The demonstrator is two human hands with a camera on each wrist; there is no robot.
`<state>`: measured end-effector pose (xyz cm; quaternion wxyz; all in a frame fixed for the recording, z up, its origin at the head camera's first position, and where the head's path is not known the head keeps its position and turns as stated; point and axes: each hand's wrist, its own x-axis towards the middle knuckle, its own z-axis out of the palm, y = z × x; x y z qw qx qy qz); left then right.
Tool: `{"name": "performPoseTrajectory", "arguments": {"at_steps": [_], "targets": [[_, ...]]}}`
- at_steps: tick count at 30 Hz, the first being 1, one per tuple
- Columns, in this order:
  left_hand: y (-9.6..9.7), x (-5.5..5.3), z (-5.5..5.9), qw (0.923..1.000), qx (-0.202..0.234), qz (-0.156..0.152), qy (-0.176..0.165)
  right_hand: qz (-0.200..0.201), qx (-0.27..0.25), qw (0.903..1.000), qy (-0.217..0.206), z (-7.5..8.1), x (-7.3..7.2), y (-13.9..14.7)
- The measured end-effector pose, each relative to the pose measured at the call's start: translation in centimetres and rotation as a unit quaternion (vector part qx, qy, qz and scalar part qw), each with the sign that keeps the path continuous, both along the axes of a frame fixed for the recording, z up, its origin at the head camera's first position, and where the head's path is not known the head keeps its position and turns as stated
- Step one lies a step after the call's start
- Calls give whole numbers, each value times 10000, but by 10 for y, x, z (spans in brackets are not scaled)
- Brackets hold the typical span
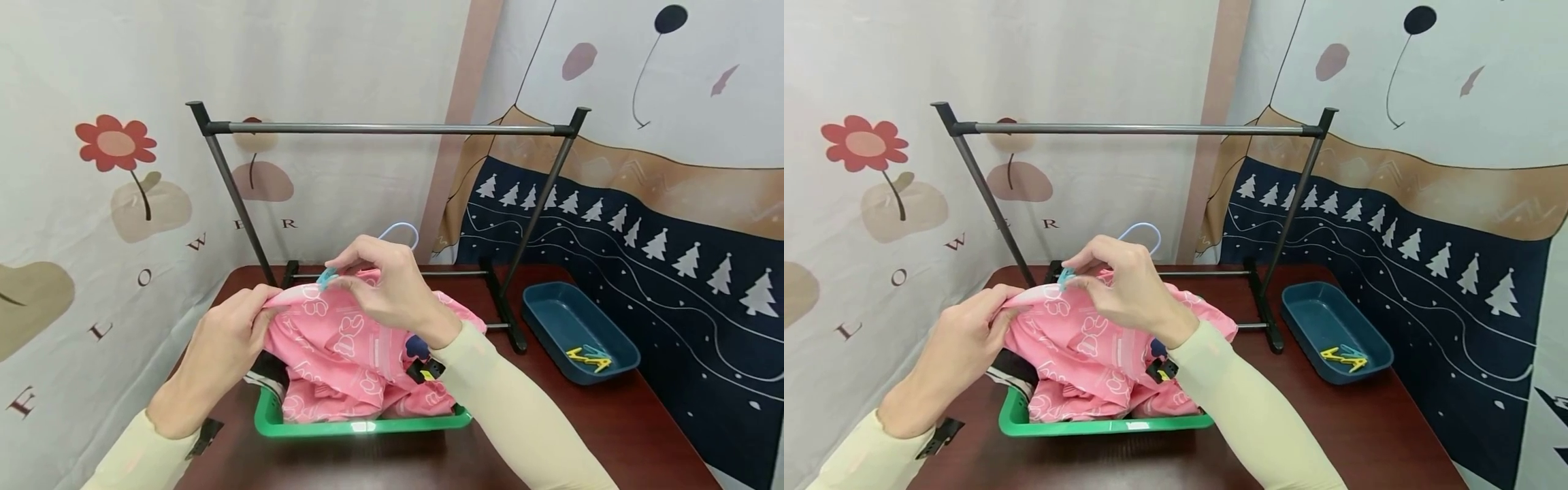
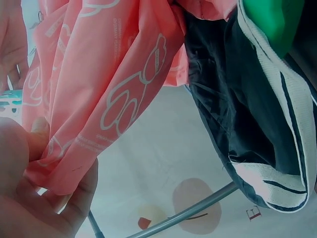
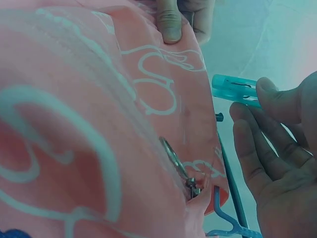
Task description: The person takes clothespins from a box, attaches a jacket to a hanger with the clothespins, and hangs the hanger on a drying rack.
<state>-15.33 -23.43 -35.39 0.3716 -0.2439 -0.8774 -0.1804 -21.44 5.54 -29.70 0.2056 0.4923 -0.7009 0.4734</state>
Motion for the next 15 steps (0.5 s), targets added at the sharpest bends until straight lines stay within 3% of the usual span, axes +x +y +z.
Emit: {"name": "performPoseTrajectory", "arguments": {"at_steps": [9, 15], "targets": [[0, 2, -1, 9999, 13, 101, 14, -41, 41, 9999, 118, 1, 0, -8], [2, 0, -1, 10000, 27, 13, 94, -193, 221, 9995, 154, 1, -2, -10]]}}
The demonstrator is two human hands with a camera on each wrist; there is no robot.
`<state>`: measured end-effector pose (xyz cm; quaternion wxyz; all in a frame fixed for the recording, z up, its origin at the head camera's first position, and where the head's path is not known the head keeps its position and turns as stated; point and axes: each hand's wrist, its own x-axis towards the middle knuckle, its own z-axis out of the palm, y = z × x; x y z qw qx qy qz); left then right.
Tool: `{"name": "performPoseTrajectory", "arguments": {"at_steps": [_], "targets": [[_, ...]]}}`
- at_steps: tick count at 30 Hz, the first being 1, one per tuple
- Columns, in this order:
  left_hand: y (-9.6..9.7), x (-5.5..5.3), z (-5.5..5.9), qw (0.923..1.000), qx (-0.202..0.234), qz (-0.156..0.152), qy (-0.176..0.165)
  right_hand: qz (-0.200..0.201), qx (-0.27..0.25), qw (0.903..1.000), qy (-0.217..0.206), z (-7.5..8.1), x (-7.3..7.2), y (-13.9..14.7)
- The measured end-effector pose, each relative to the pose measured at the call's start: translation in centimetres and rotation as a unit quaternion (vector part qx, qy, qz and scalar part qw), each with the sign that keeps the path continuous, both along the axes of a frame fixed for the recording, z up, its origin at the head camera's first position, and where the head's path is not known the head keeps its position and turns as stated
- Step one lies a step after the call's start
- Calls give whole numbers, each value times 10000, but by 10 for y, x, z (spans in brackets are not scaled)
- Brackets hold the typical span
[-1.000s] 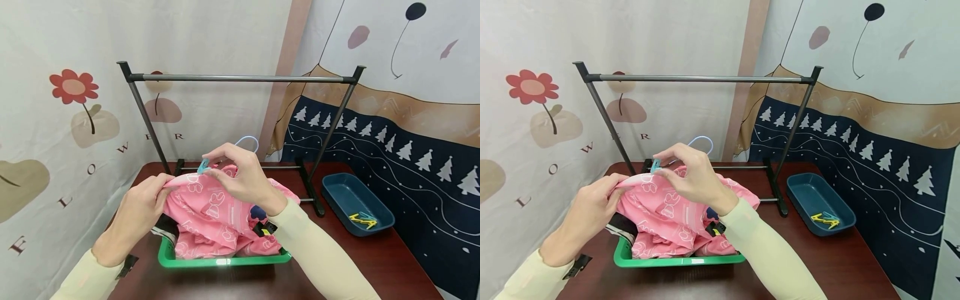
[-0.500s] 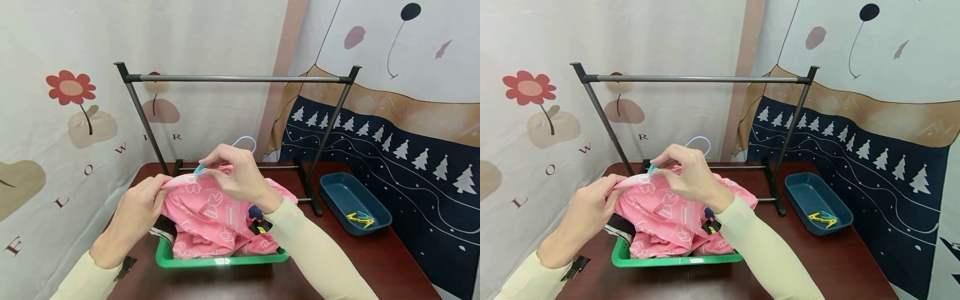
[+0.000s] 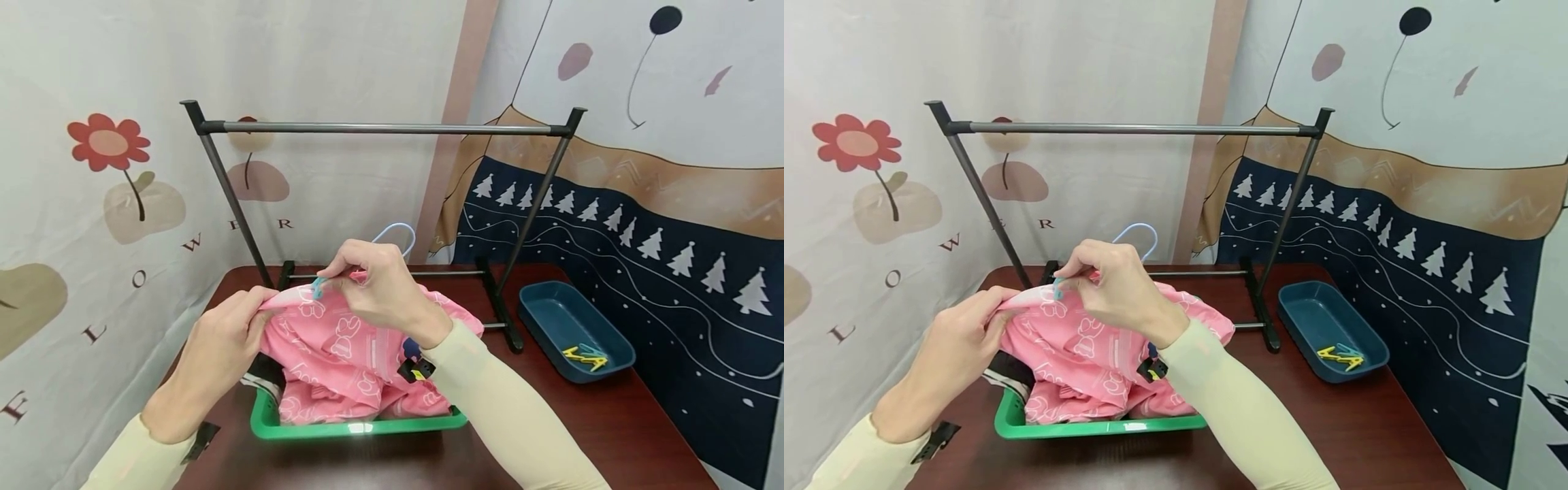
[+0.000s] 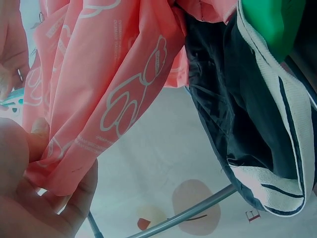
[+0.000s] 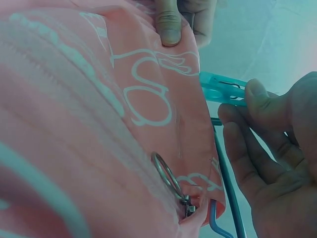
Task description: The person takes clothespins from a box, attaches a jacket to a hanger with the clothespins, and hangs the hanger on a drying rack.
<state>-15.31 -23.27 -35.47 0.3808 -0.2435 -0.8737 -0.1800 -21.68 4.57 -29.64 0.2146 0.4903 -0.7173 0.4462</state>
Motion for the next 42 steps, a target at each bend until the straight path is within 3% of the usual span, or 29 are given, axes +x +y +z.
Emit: {"name": "performPoseTrajectory", "arguments": {"at_steps": [19, 26, 37, 42], "targets": [[5, -3, -2, 9995, -71, -277, 140, -389, 623, 9973, -3, -4, 1, -11], [4, -4, -3, 9997, -126, -202, 70, -745, 887, 9931, 174, -8, 1, -15], [3, -6, -2, 9995, -117, -147, -248, -950, 1082, 9896, -11, -14, 3, -15], [3, -8, -1, 9996, -165, -163, -160, -1020, 1153, 9880, -120, -13, 1, -15]]}}
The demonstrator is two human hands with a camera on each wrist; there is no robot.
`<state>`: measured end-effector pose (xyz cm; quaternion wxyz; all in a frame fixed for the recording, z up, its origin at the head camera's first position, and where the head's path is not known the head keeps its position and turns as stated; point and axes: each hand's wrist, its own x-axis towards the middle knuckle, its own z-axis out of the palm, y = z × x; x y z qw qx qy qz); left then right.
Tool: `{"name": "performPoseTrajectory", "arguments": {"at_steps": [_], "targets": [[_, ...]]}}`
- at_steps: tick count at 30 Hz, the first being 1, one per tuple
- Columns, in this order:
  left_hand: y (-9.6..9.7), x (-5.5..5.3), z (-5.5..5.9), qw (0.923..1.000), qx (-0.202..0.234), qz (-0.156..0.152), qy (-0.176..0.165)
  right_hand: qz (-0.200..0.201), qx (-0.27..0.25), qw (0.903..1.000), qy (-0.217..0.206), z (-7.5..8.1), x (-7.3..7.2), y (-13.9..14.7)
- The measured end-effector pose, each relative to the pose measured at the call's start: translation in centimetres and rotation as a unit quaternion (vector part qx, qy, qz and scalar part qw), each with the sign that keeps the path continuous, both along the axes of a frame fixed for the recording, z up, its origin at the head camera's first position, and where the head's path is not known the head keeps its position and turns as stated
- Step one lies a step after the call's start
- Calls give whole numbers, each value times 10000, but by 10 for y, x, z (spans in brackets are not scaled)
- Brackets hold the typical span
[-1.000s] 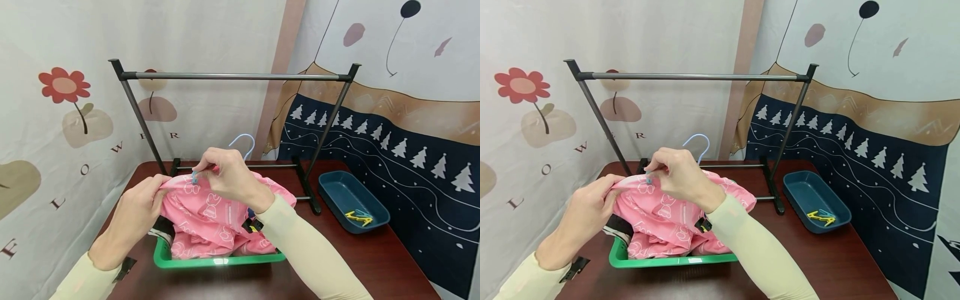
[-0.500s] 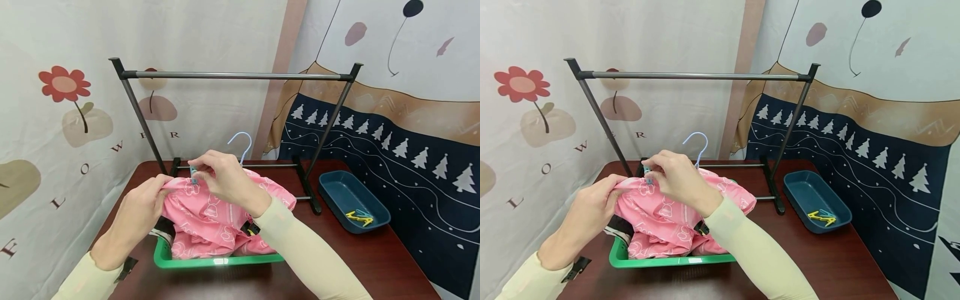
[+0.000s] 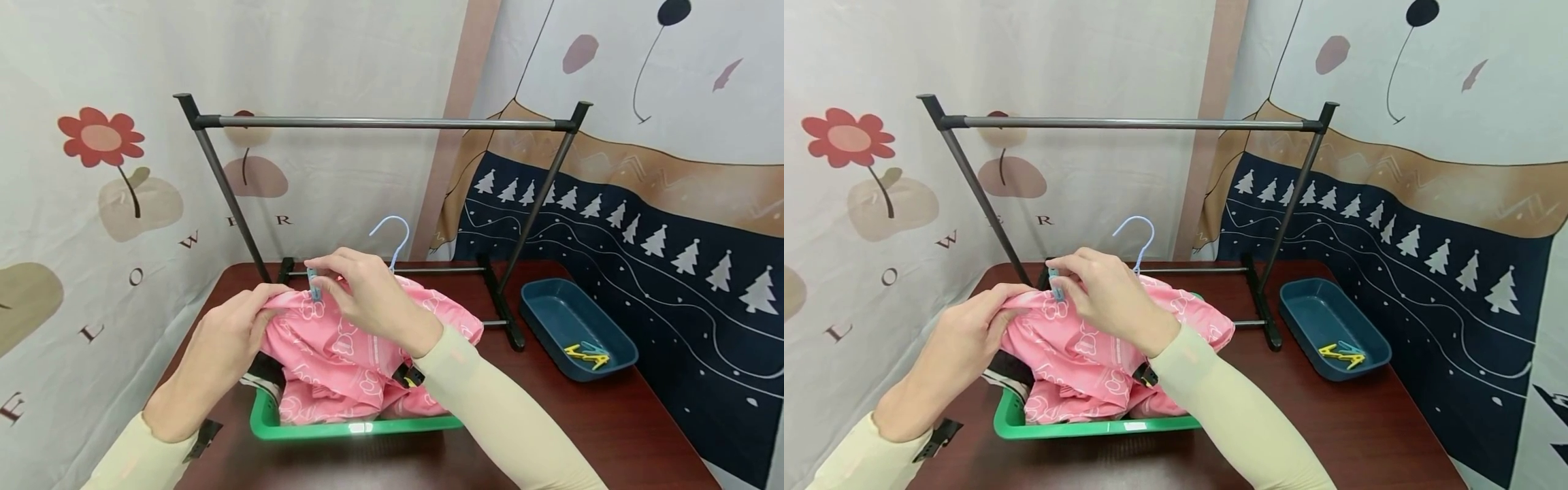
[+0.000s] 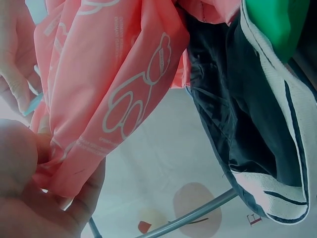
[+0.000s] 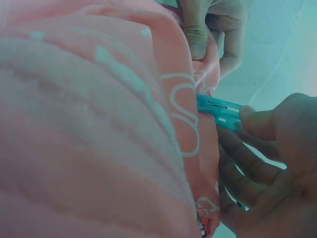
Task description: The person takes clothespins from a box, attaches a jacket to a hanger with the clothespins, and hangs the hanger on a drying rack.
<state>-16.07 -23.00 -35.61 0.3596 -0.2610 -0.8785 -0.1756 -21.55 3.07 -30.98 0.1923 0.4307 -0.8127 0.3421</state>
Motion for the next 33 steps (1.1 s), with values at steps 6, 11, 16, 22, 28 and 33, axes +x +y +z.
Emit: {"name": "performPoseTrajectory", "arguments": {"at_steps": [6, 11, 16, 22, 28, 33], "targets": [[-1, 0, 0, 9998, -43, -55, 162, -146, 239, 9993, -252, 1, 0, -1], [-1, -1, -1, 9996, -36, -103, 253, -198, 410, 9983, -362, 1, 1, -2], [-2, -1, -1, 9995, -7, -160, 282, -216, 451, 9983, -290, -1, 0, -2], [-2, -1, -1, 9996, -15, -126, 261, -216, 375, 9987, -286, -3, 1, 0], [-2, -1, -1, 9996, -26, -117, 263, -182, 291, 9992, -220, -3, 3, 3], [-1, 0, -1, 9997, -2, -113, 228, -132, 175, 9997, -51, -5, 3, 7]]}}
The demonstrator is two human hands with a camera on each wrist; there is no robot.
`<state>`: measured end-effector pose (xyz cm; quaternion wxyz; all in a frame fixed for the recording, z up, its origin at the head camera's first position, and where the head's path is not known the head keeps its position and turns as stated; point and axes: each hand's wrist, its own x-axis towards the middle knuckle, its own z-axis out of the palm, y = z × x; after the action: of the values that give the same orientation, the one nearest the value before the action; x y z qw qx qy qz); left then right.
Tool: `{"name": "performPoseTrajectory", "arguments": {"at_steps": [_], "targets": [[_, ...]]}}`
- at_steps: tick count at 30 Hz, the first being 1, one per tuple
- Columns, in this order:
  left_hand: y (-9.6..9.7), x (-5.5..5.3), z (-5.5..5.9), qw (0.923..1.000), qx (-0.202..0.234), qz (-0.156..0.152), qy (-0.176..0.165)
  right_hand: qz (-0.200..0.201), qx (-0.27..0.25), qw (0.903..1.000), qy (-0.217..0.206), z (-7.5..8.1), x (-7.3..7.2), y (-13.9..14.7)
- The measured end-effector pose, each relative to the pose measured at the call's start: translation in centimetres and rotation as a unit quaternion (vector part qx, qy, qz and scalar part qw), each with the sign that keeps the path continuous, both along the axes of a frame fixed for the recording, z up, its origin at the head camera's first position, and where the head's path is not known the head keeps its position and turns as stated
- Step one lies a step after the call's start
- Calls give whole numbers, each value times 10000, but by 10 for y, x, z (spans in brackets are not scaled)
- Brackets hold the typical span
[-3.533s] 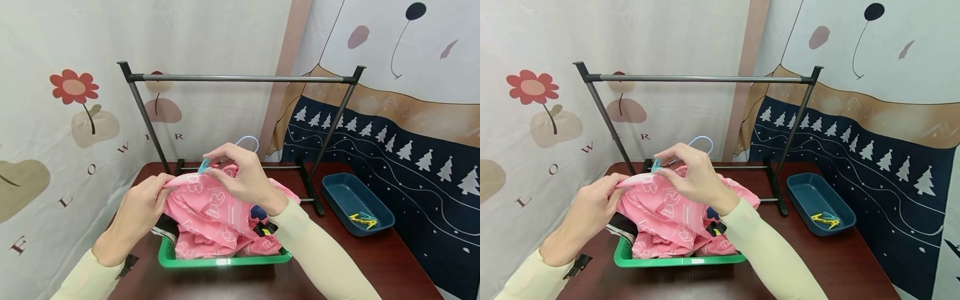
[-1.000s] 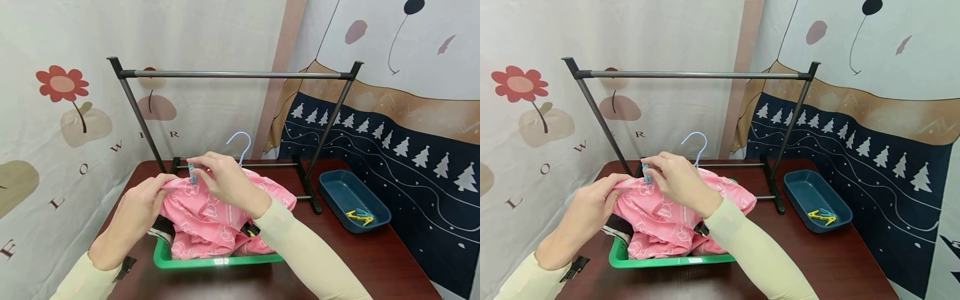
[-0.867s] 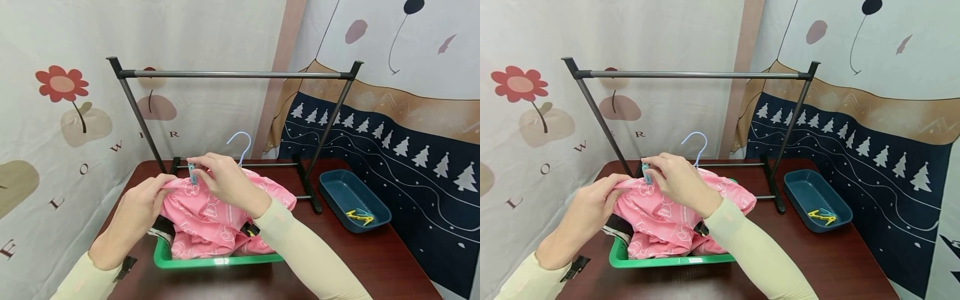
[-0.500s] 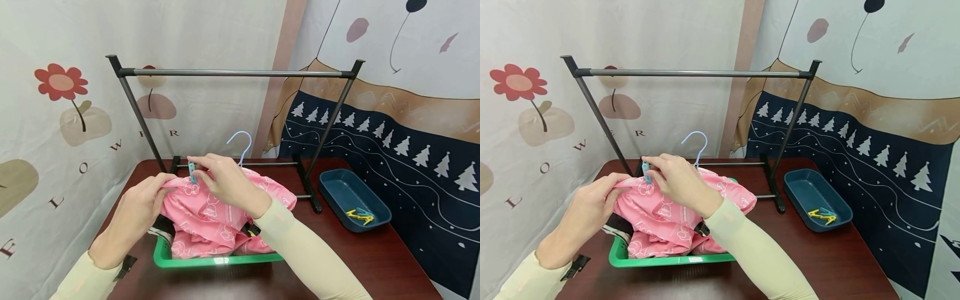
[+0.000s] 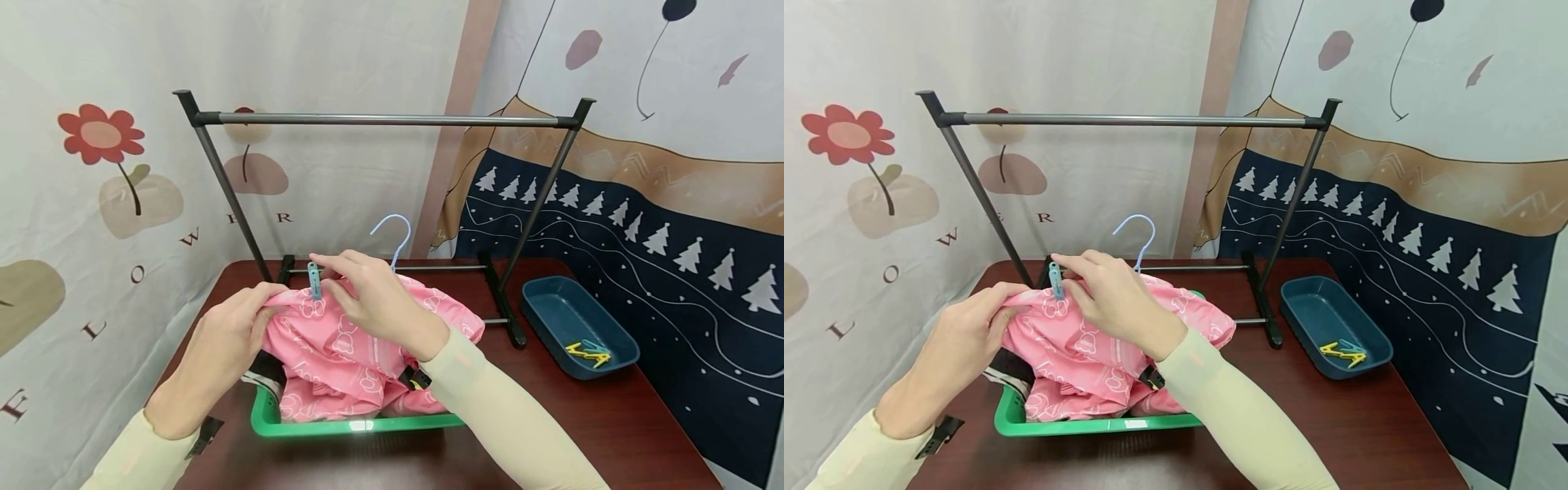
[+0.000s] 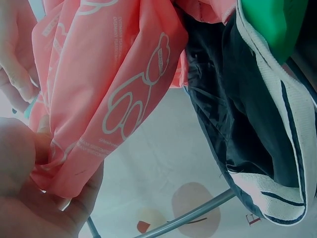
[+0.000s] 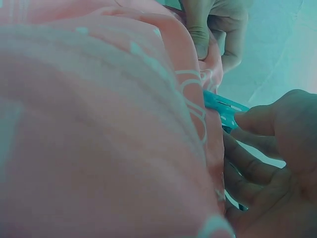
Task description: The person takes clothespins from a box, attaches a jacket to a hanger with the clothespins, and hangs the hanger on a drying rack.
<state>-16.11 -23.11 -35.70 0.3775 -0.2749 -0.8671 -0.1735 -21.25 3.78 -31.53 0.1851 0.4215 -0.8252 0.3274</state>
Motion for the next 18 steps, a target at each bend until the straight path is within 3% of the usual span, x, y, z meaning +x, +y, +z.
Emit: {"name": "performPoseTrajectory", "arguments": {"at_steps": [13, 18], "targets": [[1, 0, 0, 9998, 22, 151, -133, -125, -2, 9999, -32, -2, 8, 16], [1, 1, -1, 9998, 38, 156, -134, -194, -37, 9997, 161, -5, 10, 23]]}}
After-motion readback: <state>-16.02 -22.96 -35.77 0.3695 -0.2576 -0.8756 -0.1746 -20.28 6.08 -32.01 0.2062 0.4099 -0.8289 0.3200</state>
